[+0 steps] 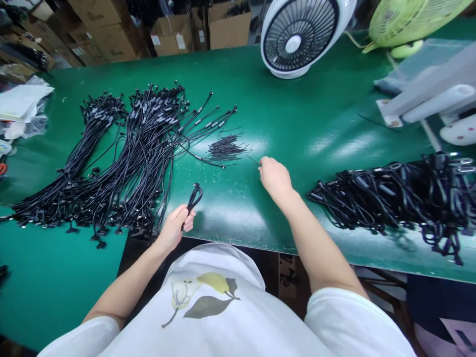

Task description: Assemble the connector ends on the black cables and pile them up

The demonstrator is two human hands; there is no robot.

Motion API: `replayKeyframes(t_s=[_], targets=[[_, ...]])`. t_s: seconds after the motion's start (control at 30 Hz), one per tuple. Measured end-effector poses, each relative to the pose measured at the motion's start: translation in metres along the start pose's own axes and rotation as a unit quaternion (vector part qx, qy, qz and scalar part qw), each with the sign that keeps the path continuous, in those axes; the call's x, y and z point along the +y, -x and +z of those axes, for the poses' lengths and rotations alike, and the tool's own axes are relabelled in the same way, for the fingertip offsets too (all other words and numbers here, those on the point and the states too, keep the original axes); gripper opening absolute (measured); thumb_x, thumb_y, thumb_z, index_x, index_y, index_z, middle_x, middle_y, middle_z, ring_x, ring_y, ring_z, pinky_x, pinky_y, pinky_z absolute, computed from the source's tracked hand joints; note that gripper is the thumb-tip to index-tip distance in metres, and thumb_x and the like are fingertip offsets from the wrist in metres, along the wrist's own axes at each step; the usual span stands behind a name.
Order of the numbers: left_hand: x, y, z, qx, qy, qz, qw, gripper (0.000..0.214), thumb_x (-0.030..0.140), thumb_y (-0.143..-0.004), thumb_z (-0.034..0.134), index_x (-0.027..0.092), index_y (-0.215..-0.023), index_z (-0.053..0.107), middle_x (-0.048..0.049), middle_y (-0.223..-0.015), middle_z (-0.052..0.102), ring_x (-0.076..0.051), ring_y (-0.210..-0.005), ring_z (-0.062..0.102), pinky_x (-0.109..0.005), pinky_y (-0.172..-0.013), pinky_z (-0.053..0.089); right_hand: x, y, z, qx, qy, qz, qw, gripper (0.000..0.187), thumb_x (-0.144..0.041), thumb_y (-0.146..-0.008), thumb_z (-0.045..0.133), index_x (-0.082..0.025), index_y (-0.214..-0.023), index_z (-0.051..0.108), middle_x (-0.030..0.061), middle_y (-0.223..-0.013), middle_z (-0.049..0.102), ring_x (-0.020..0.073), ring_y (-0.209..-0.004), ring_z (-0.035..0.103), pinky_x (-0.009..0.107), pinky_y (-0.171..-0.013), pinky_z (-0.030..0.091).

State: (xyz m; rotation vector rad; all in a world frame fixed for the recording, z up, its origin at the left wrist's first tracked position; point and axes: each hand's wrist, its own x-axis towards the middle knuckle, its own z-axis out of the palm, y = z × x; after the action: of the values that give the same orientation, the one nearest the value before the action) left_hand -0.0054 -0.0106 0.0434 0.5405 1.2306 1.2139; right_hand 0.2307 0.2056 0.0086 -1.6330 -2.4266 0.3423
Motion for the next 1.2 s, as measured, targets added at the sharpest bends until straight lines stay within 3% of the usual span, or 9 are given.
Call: replayKeyframes(t_s=[0.1, 0.27, 0.43, 0.53, 0.63, 0.73, 0.93, 1.07, 1.2], targets=[[-0.002, -0.002, 0.016, -0.036, 0.03, 0.003, 0.999, 0.04, 0.051, -0.081, 0.063, 0.014, -0.095, 0.054, 0.0076, -0.058, 0.038, -0.005, -0.046, 0.032, -0.019, -0.046, 0.026, -0.029, 0.045, -0.003, 0.019, -0.188, -0.003, 0.982, 0.026, -0.03, -0.088, 0.045, -0.014, -0.095, 0.064, 0.0126, -0.093, 0.066, 0.0229, -0.083, 0.06, 0.035, -0.074, 0.046], [-0.01, -0.009, 0.027, -0.061, 0.037, 0.01, 0.997, 0.052, 0.052, -0.081, 0.062, 0.016, -0.117, 0.05, 0.0083, -0.059, 0.037, -0.006, -0.047, 0.032, -0.02, -0.046, 0.027, -0.104, 0.108, 0.008, -0.179, -0.445, -0.055, 0.876, 0.028, -0.04, -0.09, 0.047, -0.018, -0.096, 0.063, 0.0008, -0.07, 0.062, 0.0138, -0.057, 0.054, 0.026, -0.054, 0.043], [-0.009, -0.011, 0.012, 0.014, -0.149, 0.094, 0.984, 0.039, 0.045, -0.087, 0.054, 0.017, -0.112, 0.062, 0.0027, -0.064, 0.049, -0.009, -0.053, 0.039, -0.023, -0.053, 0.035, -0.13, 0.107, 0.005, 0.032, -0.149, -0.294, 0.944, 0.024, -0.021, -0.095, 0.042, -0.016, -0.083, 0.062, 0.0045, -0.072, 0.059, 0.0147, -0.067, 0.054, 0.027, -0.063, 0.04], [-0.005, -0.007, 0.001, 0.011, -0.243, 0.104, 0.964, 0.034, 0.04, -0.087, 0.052, 0.018, -0.109, 0.066, 0.0, -0.068, 0.056, -0.013, -0.063, 0.048, -0.026, -0.063, 0.041, -0.133, 0.092, -0.005, 0.147, 0.022, -0.487, 0.86, 0.023, -0.013, -0.094, 0.041, -0.013, -0.085, 0.063, 0.0081, -0.081, 0.063, 0.017, -0.076, 0.055, 0.03, -0.07, 0.039], [-0.003, -0.002, -0.007, -0.012, -0.252, 0.056, 0.966, 0.027, 0.034, -0.088, 0.05, 0.013, -0.09, 0.067, 0.0028, -0.059, 0.049, -0.01, -0.058, 0.043, -0.024, -0.06, 0.039, -0.14, 0.082, -0.014, 0.172, 0.072, -0.616, 0.765, 0.028, -0.008, -0.091, 0.037, -0.009, -0.098, 0.063, 0.0145, -0.108, 0.063, 0.0227, -0.098, 0.055, 0.036, -0.083, 0.04], [0.0, -0.002, -0.014, -0.032, -0.185, -0.015, 0.982, 0.026, 0.034, -0.086, 0.052, 0.011, -0.082, 0.065, 0.0071, -0.051, 0.038, -0.007, -0.049, 0.034, -0.022, -0.052, 0.032, -0.147, 0.076, -0.012, 0.185, 0.116, -0.657, 0.721, 0.035, -0.002, -0.085, 0.031, -0.009, -0.098, 0.063, 0.0155, -0.096, 0.063, 0.0248, -0.09, 0.055, 0.041, -0.081, 0.041], [0.012, 0.002, -0.02, -0.087, -0.143, -0.027, 0.985, 0.034, 0.046, -0.079, 0.063, 0.012, -0.08, 0.065, 0.0034, -0.059, 0.047, -0.007, -0.054, 0.04, -0.023, -0.054, 0.038, -0.151, 0.069, -0.004, 0.222, 0.248, -0.693, 0.639, 0.04, 0.002, -0.076, 0.027, -0.016, -0.072, 0.063, 0.0109, -0.067, 0.052, 0.0241, -0.065, 0.047, 0.041, -0.062, 0.038], [0.017, 0.007, -0.014, -0.098, -0.175, -0.033, 0.979, 0.027, 0.04, -0.081, 0.062, 0.013, -0.082, 0.066, 0.0021, -0.064, 0.05, -0.009, -0.058, 0.043, -0.026, -0.061, 0.043, -0.151, 0.066, -0.002, 0.219, 0.224, -0.697, 0.645, 0.035, 0.0, -0.073, 0.03, -0.018, -0.063, 0.058, 0.0091, -0.059, 0.048, 0.0231, -0.058, 0.045, 0.038, -0.054, 0.033], [0.013, -0.002, -0.009, -0.086, -0.203, -0.018, 0.975, 0.017, 0.028, -0.083, 0.058, 0.016, -0.093, 0.065, 0.0033, -0.068, 0.051, -0.01, -0.064, 0.046, -0.031, -0.075, 0.046, -0.153, 0.055, 0.004, 0.212, 0.083, -0.643, 0.731, 0.028, -0.002, -0.072, 0.034, -0.02, -0.059, 0.051, 0.0046, -0.054, 0.047, 0.0187, -0.048, 0.044, 0.034, -0.049, 0.029]])
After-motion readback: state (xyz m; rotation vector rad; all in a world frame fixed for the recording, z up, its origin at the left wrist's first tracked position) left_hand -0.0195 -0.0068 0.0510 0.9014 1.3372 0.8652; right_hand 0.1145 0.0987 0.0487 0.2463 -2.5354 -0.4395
